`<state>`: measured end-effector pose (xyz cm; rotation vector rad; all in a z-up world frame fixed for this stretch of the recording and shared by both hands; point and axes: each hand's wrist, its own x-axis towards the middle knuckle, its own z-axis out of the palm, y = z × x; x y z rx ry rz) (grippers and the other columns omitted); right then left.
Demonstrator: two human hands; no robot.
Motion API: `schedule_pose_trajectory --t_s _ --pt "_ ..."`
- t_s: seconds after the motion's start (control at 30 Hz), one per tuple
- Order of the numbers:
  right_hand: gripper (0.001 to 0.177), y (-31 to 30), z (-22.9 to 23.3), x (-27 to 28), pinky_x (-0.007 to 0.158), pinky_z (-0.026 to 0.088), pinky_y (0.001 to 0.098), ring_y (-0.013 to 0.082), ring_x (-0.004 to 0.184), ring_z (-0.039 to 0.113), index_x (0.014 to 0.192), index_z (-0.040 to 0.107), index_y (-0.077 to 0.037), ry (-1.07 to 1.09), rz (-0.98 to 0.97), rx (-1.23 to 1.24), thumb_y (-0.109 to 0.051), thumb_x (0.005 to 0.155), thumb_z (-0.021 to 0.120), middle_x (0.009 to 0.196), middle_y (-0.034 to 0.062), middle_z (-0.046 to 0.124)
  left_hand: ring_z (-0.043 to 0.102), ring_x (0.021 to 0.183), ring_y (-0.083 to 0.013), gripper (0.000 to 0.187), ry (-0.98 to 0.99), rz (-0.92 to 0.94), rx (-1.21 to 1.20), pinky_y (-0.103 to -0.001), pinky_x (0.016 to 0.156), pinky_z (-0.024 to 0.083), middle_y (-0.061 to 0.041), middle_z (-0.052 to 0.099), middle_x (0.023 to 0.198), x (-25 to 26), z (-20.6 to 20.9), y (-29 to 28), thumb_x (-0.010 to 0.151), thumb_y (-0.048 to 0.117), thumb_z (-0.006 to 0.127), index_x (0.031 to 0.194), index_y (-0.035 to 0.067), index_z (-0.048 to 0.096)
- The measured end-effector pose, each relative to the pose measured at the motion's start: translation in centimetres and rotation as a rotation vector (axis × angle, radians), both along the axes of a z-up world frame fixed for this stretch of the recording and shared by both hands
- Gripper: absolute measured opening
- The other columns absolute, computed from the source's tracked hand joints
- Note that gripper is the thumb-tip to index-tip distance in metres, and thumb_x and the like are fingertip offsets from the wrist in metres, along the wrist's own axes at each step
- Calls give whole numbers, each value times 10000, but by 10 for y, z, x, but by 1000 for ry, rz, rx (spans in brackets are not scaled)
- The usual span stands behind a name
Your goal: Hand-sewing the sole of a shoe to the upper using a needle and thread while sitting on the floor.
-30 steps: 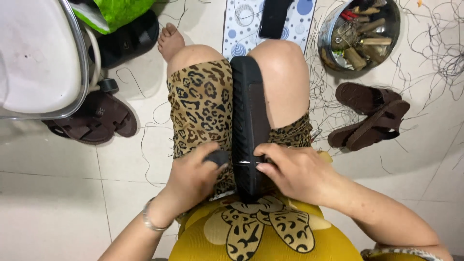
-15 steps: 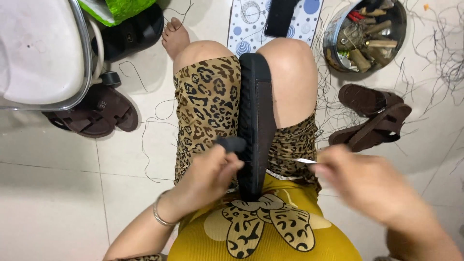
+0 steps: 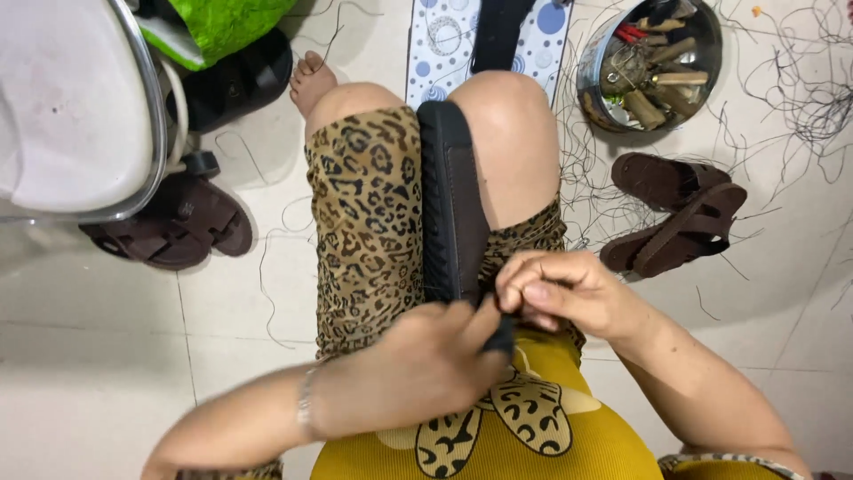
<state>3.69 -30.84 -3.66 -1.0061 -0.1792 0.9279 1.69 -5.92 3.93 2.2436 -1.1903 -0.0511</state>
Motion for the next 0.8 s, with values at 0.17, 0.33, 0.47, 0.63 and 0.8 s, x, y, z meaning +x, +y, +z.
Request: schedule_pose_trajectory --t_s 0.17,0.33,0.47,0.63,0.8 --pt "188 9 2 5 503 419 192 82 554 511 1000 771 24 8 -91 -113 -56 962 606 957 139 746 404 487 -131 139 -94 42 182 -265 387 338 -86 571 671 -15 -33 -34 851 94 648 731 115 579" --pt "271 31 18 -14 383 404 166 38 434 516 1141 780 -163 -115 12 -215 -28 929 677 714 35 803 523 632 -270 37 733 -227 -239 -366 611 437 -85 547 767 17 14 15 829 50 600 865 44 607" --pt "107 45 30 3 528 517 250 137 647 669 898 715 -62 -1233 -118 -748 6 820 745 870 37 752 580 609 -129 175 1022 270 -961 -232 571 483 -35 651 792 -2 -4 37 930 -60 626 1087 10 595" --pt "109 -132 -56 38 670 439 334 210 711 525 1092 774 35 -1381 -535 -1507 -1 1150 858 911 126 657 534 664 -55 388 897 706 -576 -171 619 472 -115 727 1207 -16 -40 51 926 34 612 1310 -10 586" --pt "221 -189 -46 24 961 524 480 434 1156 614 1447 536 195 -915 -686 -1398 116 1241 552 1337 362 594 488 439 -79 424 1414 298 69 -239 459 439 40 569 519 -35 -57 77 1001 264 680 620 115 569"
